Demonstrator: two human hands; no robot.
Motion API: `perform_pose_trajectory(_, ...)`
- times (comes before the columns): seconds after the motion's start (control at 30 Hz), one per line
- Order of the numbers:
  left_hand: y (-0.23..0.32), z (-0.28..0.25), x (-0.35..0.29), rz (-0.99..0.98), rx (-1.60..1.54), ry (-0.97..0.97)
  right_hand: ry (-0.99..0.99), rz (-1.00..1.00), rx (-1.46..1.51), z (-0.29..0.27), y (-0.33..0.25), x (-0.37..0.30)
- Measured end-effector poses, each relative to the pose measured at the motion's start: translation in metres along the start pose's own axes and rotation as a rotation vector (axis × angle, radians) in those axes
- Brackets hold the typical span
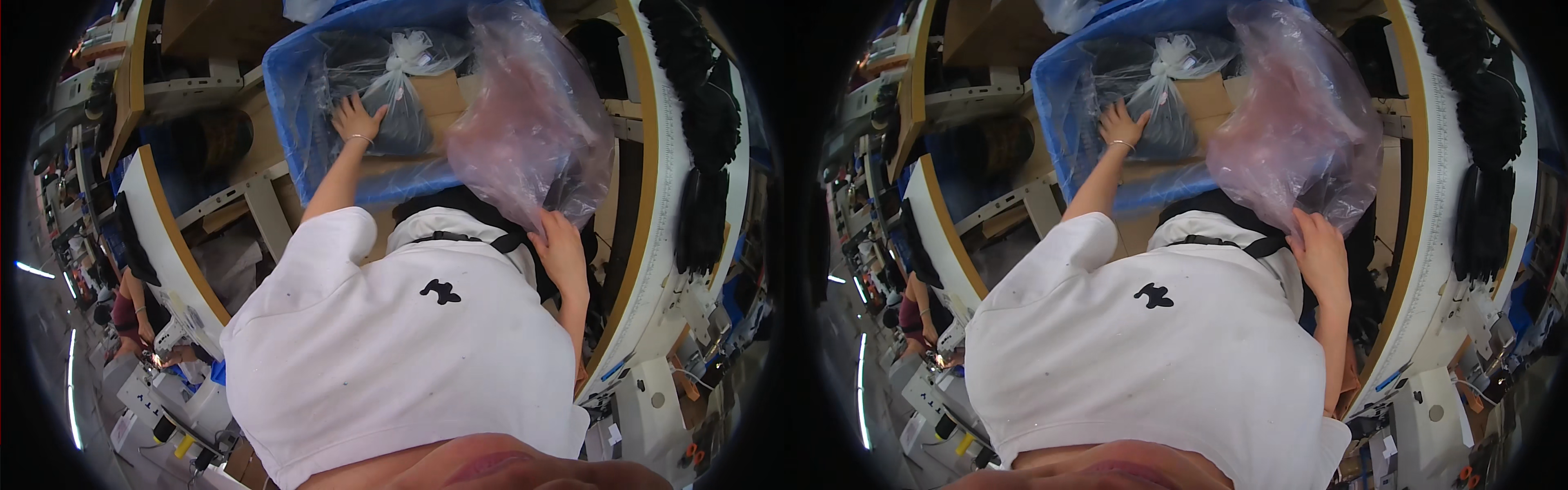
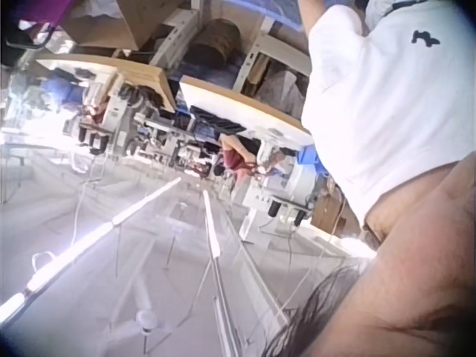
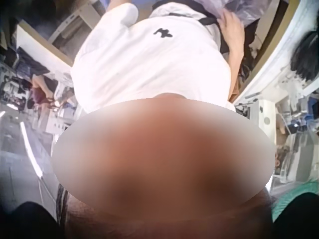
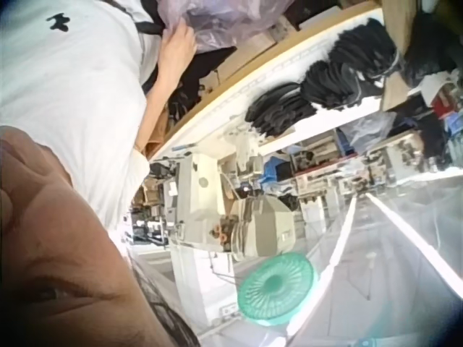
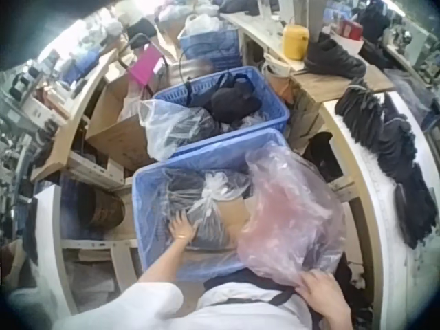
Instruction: Sorting and bagging black shoe upper components at a manufacturing workstation.
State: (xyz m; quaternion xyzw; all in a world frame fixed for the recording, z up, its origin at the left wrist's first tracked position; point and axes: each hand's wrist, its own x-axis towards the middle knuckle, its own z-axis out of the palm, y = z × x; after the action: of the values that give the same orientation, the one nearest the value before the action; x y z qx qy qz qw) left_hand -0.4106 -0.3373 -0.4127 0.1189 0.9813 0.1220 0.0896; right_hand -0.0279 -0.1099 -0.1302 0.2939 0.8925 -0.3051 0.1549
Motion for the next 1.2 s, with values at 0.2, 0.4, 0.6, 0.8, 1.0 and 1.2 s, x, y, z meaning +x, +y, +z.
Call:
perform_pose_trajectory(0.2, 0.021, -0.013, -0.009, -0.384, -0.33, -0.694, 0.033, 0.012, -0.018, 0.007, 0.005, -0.005)
perform_pose_trajectory(0.4, 0.042, -0.048, -0.012, -0.515, -0.749, -0.835, 0.044, 0.016, 0.009, 0.026, 0.0, -0.006)
perform_pose_trajectory(0.6, 0.002, -0.085, 0.021, 0.069, -0.598, -0.599, 0.028, 0.034, -0.031, 0.032, 0.013, -0.014)
perform_pose_trajectory(0.8, 0.004, -0.118, 0.014, -0.106, -0.771, -0.833, 0.07, 0.001, -0.057, 0.037, 0.016, -0.012)
perform_pose_trajectory(1.0, 0.043, -0.162, -0.014, -0.072, -1.187, -0.735, 0.022, 0.024, -0.051, 0.037, 0.018, -0.013)
perform_pose_trajectory(1.2, 0.063, -0.196, -0.04, -0.062, -1.22, -0.586, -0.062, -0.018, 0.295, -0.005, 0.007, -0.014)
